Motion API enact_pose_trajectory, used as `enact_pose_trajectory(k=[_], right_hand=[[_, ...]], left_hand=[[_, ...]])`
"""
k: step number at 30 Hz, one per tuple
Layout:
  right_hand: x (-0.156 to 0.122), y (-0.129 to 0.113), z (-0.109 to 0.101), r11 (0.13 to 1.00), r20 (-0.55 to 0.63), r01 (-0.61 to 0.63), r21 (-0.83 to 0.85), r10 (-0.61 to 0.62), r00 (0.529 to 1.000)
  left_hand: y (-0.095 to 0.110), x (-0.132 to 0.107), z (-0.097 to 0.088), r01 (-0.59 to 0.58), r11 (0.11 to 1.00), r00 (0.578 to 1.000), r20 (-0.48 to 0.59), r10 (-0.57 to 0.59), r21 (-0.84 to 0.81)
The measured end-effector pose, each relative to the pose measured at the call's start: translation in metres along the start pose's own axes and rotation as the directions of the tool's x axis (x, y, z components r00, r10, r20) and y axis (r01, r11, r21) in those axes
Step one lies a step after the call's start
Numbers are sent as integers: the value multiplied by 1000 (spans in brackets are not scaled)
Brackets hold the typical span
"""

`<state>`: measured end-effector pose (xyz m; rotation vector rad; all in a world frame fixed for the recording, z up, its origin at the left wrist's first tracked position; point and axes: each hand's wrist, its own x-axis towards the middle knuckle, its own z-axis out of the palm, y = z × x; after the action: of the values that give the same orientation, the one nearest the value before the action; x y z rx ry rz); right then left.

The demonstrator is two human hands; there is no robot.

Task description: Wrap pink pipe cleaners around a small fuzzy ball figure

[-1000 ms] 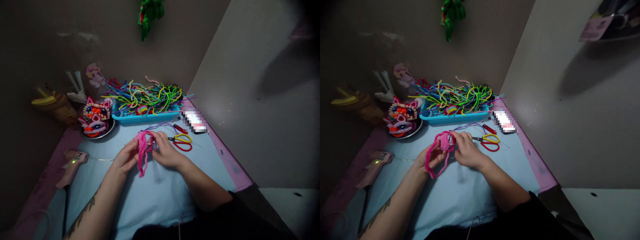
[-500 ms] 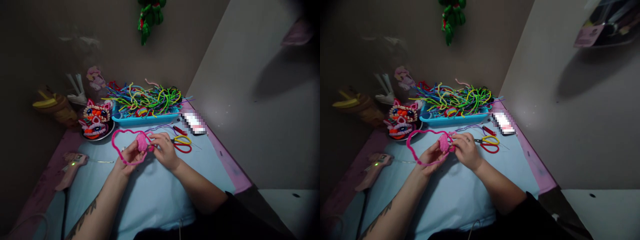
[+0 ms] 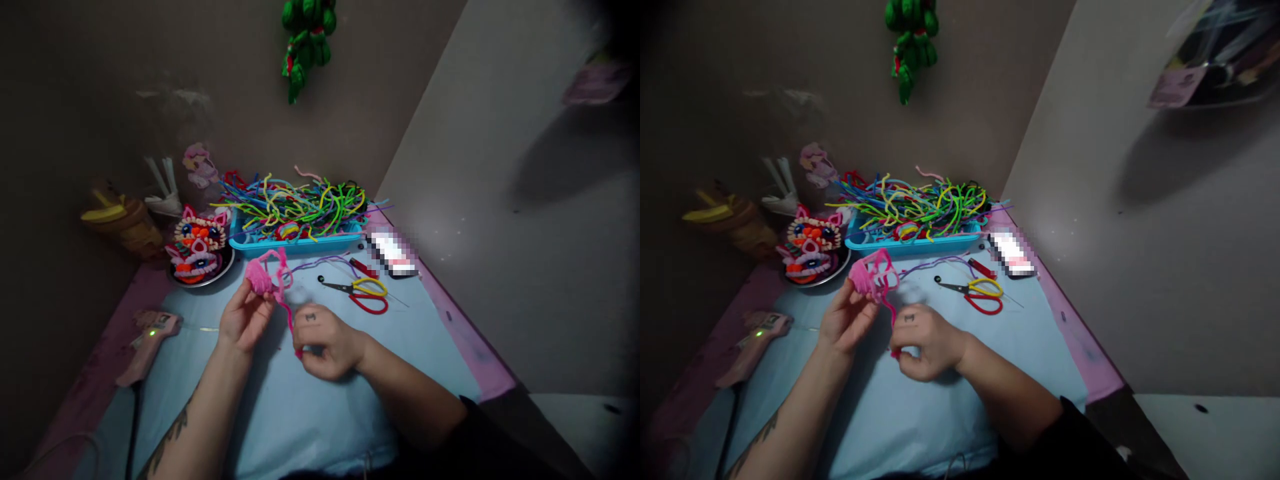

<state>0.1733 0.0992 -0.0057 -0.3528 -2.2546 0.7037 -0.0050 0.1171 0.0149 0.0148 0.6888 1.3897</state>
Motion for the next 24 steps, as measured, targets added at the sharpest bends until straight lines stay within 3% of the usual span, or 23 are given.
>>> enact_pose_trajectory(k=[2,3,6,8,9,11,12,13,14,16,19,24], right_hand=[[-1,-2,-4,969,192,-36,243,-11,981],[-2,-2,-6,933,316,-91,349,-25,948],[-3,1,-17,807,616,-325,494,-61,786],[-3,3,-24,735,693,-465,493,-9,721],[-2,3,-25,707,676,-514,486,69,734],[0,3,-25,680,470,-558,476,339,815],[2,3,-23,689,264,-553,468,488,832],[4,3,-19,710,23,-541,451,597,802],[6,3,-15,730,-181,-538,422,649,739],[9,4,-5,740,-395,-564,365,672,626],[12,5,7,718,-450,-631,294,686,571],[13,4,12,695,-420,-676,244,704,572]], left_hand=[[8,2,-1,-51,998,999,-3,51,-36],[11,4,-2,-76,995,997,7,77,-59],[18,6,-4,-118,987,992,40,123,-109],[18,6,-4,-120,986,991,40,125,-112],[16,6,-4,-110,988,993,37,114,-105],[10,4,-3,-75,993,997,31,78,-87],[6,3,-3,-49,996,998,27,52,-75],[2,2,-2,-25,998,999,22,26,-64],[-2,2,-2,-3,999,1000,16,4,-55],[-9,1,-2,33,999,999,6,-33,-30],[-20,-1,-3,63,998,998,4,-63,24],[-32,-3,-5,52,992,995,75,-61,117]])
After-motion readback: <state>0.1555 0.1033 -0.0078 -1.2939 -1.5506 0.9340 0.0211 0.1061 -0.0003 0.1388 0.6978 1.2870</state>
